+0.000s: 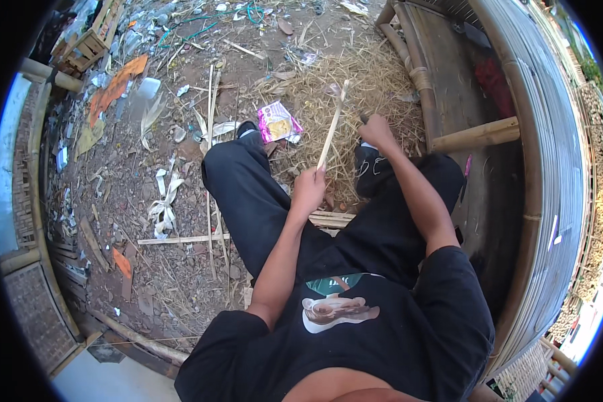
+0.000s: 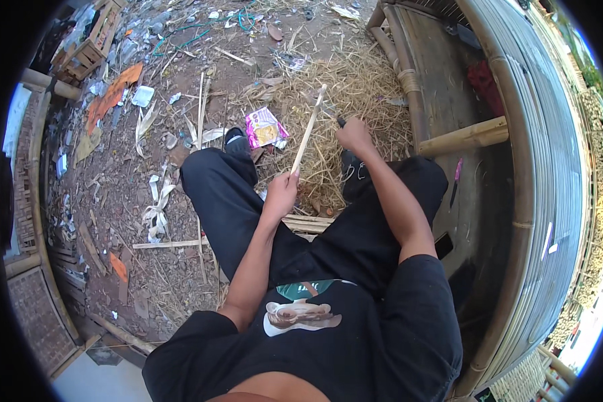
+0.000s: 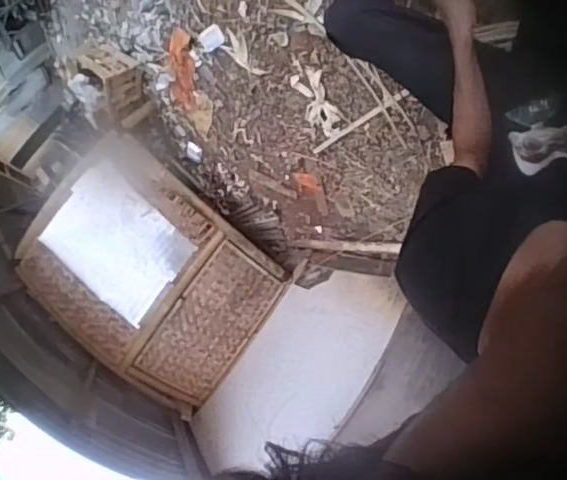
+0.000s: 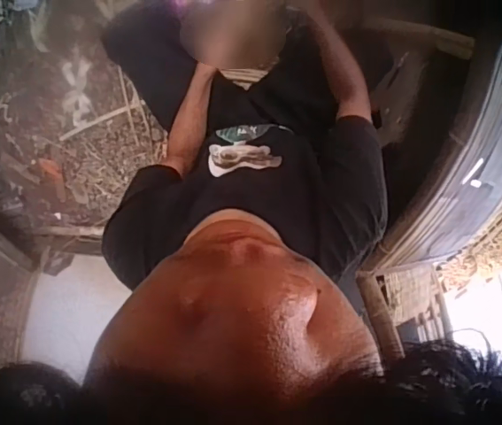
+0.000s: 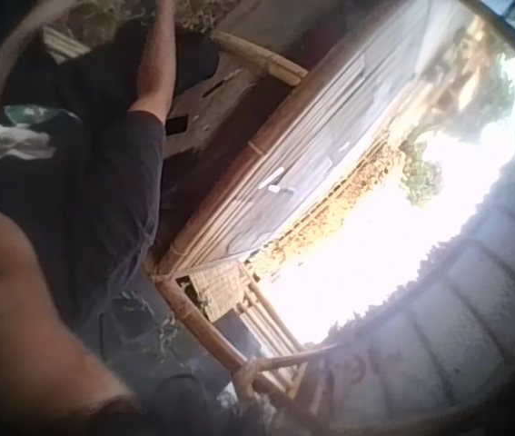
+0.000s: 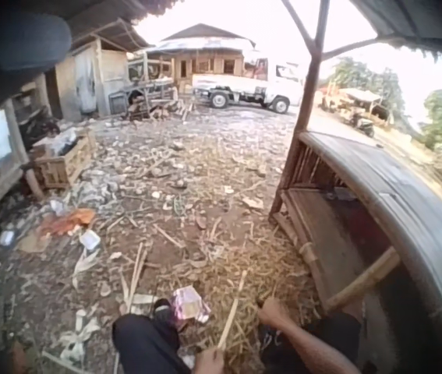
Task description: The person whittles a bamboo stick with a knife while sitting in a bamboo structure. They peel away shavings from the stick, rotate it to work on different sides, and scrape the surface to smooth it.
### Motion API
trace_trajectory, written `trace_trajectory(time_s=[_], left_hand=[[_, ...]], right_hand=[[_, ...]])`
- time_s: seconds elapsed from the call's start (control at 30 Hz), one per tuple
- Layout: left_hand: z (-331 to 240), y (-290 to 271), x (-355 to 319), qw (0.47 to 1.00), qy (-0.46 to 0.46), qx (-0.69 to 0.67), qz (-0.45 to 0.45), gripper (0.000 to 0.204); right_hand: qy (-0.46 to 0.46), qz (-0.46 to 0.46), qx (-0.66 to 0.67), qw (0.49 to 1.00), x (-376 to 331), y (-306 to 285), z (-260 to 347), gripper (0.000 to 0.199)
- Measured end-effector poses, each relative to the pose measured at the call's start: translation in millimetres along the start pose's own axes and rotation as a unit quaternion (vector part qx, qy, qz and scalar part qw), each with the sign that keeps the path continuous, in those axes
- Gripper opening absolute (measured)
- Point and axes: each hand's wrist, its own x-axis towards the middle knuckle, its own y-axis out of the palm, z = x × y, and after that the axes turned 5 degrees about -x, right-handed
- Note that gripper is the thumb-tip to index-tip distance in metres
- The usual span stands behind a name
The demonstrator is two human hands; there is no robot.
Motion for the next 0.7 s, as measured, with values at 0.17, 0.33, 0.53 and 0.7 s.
trace_trajectory(time_s=[0.17, 0.33, 0.53, 0.7], left_hand=[[-5, 0, -3, 1.0, 0.006, 0.005, -0.006, 0.037], [-2, 2, -5, 0.998, 0.049, 0.029, -0.039, 0.036], [-20, 19, -8, 0.993, 0.098, 0.067, -0.028, 0.036], [1, 3, -2, 1.0, 0.003, 0.027, -0.007, 0.037]], right_hand=[[-0.149, -0.044, -0.09, 0.984, -47, 7, 25, 0.02], [-0.209, -0.038, -0.096, 0.972, -44, -6, 25, 0.019], [-0.082, -0.142, -0.162, 0.973, 59, -41, -18, 0.022], [-0.034, -0.048, -0.064, 0.996, 47, -25, 1, 0.031]])
